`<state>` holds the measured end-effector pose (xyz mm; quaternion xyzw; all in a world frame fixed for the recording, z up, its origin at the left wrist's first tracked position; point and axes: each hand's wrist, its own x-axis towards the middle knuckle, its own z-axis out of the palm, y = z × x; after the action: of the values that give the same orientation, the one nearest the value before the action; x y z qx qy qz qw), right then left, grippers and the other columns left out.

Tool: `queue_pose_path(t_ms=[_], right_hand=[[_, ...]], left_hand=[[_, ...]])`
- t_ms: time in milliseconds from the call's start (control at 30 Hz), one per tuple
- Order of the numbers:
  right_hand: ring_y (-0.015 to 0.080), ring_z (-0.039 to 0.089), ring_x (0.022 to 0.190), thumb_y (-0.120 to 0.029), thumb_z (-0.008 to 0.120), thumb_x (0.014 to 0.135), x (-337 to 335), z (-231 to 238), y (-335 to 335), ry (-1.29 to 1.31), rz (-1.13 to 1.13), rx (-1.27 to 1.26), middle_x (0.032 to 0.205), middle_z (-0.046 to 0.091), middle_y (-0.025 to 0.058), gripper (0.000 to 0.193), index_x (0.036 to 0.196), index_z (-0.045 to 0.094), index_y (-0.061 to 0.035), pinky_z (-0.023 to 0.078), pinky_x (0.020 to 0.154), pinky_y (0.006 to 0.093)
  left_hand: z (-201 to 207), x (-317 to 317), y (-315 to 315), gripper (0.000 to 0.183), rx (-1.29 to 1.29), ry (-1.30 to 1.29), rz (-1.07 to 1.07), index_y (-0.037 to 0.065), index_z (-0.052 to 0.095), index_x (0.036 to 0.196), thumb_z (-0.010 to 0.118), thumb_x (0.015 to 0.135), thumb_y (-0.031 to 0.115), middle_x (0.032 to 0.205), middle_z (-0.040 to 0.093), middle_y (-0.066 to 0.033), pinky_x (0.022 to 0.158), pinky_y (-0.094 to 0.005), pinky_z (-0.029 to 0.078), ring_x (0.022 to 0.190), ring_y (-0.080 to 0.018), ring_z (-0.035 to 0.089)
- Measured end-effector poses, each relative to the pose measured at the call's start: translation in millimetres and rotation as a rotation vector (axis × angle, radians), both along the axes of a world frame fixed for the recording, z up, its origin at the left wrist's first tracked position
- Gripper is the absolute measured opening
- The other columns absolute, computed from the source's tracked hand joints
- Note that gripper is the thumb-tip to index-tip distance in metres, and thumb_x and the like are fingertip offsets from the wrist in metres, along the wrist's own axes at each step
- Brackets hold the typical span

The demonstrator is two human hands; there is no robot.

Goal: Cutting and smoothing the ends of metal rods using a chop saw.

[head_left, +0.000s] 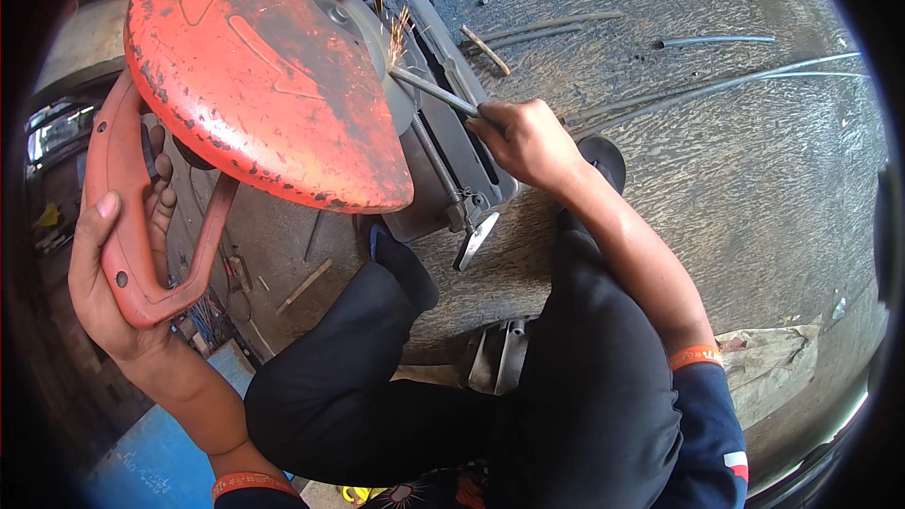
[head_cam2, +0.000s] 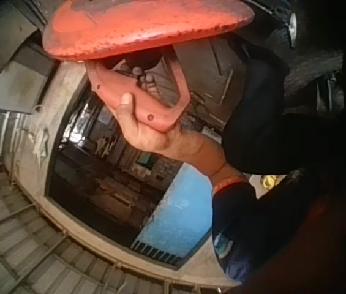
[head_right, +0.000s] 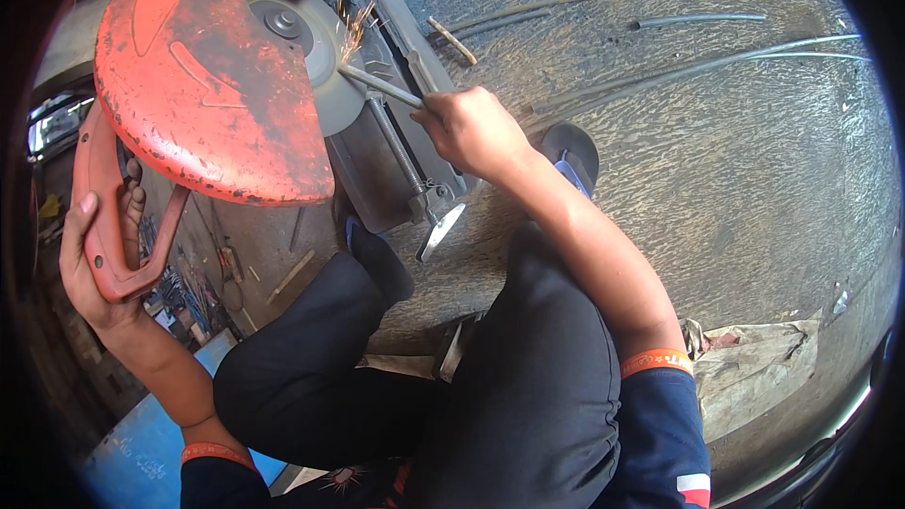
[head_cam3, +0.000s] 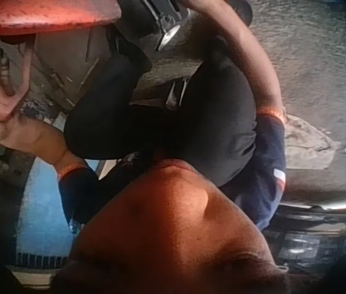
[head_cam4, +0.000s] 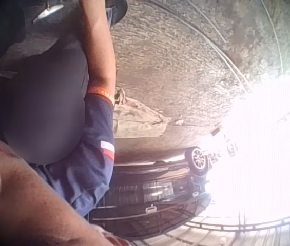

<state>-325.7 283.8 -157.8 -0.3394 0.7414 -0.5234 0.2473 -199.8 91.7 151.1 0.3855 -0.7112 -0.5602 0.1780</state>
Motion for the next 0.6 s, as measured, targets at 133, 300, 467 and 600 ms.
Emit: queue_pose_path(t_ms=[133,300,467,600], right_hand=[[0.0403,0.057,0.061,-0.018,0.064,0.087,0.7,-8.2,-1.4,0.137,-0.017,-0.107,0.065,0.056,0.0215,0.019,0.081,0.062,0.0000,0.045,0.056,0.0446],[0.0395,0.058,0.064,-0.016,0.064,0.085,1.0,-13.2,1.0,0.295,-0.012,-0.045,0.067,0.056,0.0183,0.014,0.087,0.060,-0.0030,0.047,0.056,0.0463],[0.0390,0.058,0.063,-0.019,0.063,0.086,-0.4,-3.4,7.2,0.388,-0.022,-0.019,0.068,0.057,0.0166,0.016,0.092,0.062,-0.0039,0.048,0.055,0.0454],[0.0301,0.058,0.056,-0.029,0.059,0.091,-7.7,3.9,8.7,0.001,-0.022,0.124,0.066,0.059,0.0123,0.029,0.087,0.066,-0.0013,0.045,0.054,0.0406]], left_hand=[[-0.2,0.5,-0.5,0.046,-0.015,0.002,-0.001,-0.015,0.045,0.122,0.056,0.089,0.014,0.103,0.062,-0.0229,0.084,-0.0367,0.052,0.091,-0.0271,0.064],[-2.2,0.8,-2.0,0.054,0.026,0.052,0.021,-0.008,0.038,0.135,0.055,0.089,0.015,0.121,0.055,-0.0209,0.094,-0.0461,0.049,0.107,-0.0293,0.057],[0.4,3.2,-5.6,0.056,0.031,-0.005,-0.002,-0.005,0.035,0.138,0.054,0.089,0.015,0.126,0.052,-0.0198,0.098,-0.0477,0.046,0.111,-0.0288,0.054],[3.1,2.7,-9.4,0.055,-0.030,-0.081,0.026,-0.010,0.037,0.135,0.056,0.088,0.012,0.119,0.055,-0.0233,0.097,-0.0397,0.046,0.102,-0.0275,0.059]])
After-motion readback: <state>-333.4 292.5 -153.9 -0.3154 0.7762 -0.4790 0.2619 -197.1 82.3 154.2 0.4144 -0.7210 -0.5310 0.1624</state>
